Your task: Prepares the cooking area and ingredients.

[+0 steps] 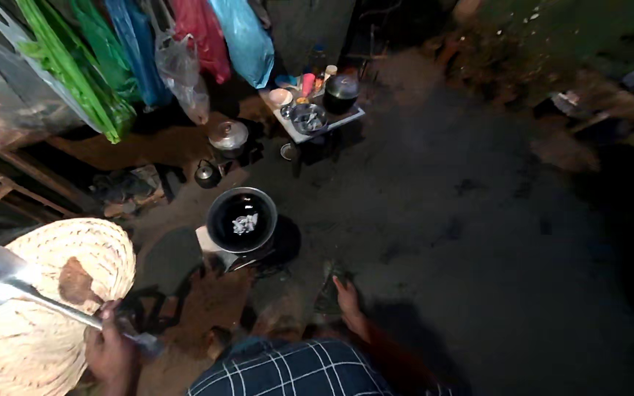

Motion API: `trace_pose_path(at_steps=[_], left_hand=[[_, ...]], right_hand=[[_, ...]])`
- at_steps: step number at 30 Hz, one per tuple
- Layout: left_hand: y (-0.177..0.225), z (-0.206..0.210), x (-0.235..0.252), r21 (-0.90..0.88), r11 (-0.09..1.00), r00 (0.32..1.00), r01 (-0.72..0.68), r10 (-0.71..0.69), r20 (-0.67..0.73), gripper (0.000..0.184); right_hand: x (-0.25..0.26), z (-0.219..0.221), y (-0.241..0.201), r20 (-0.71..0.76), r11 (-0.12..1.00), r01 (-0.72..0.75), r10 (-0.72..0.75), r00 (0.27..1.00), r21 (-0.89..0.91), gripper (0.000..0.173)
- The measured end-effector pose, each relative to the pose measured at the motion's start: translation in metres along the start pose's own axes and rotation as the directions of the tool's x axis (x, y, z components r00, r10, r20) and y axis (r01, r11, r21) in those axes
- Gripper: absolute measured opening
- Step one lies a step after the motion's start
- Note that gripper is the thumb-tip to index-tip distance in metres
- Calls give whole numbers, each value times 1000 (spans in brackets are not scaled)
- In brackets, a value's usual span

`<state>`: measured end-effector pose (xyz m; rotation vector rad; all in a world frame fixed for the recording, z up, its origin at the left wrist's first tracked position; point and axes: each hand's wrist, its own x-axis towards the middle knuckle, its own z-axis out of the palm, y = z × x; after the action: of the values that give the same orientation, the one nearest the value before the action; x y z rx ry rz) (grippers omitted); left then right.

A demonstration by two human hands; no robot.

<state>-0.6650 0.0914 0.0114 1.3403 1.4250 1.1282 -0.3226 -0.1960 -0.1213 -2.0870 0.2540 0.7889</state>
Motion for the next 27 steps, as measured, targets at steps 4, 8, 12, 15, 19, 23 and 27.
trace_pose_path(at_steps=[4,8,12,15,19,23,27], left_hand=[[31,86,-54,2,999,998,-41,41,55,40],[54,181,-96,-62,996,977,-68,79,197,40],[74,260,-125,-38,994,945,-101,108,308,41],[79,309,-131,2,990,920,-142,132,368,42],[71,375,-115,-31,990,931,-139,141,337,41],[72,456,-72,-17,994,954,-106,107,280,40],[101,528,-29,-41,998,981,-38,46,190,38]], right_hand=[[40,-103,-8,17,998,39,-39,999,-48,59],[84,-187,-23,-10,996,53,-54,998,-65,58],[126,-225,-42,-60,998,60,-60,996,6,51],[161,-229,-63,-87,994,110,-109,990,9,46],[215,-227,-112,-17,982,157,-159,987,-101,46],[297,-235,-179,61,937,283,-277,959,-205,46],[365,-239,-267,92,909,312,-298,950,-277,45]])
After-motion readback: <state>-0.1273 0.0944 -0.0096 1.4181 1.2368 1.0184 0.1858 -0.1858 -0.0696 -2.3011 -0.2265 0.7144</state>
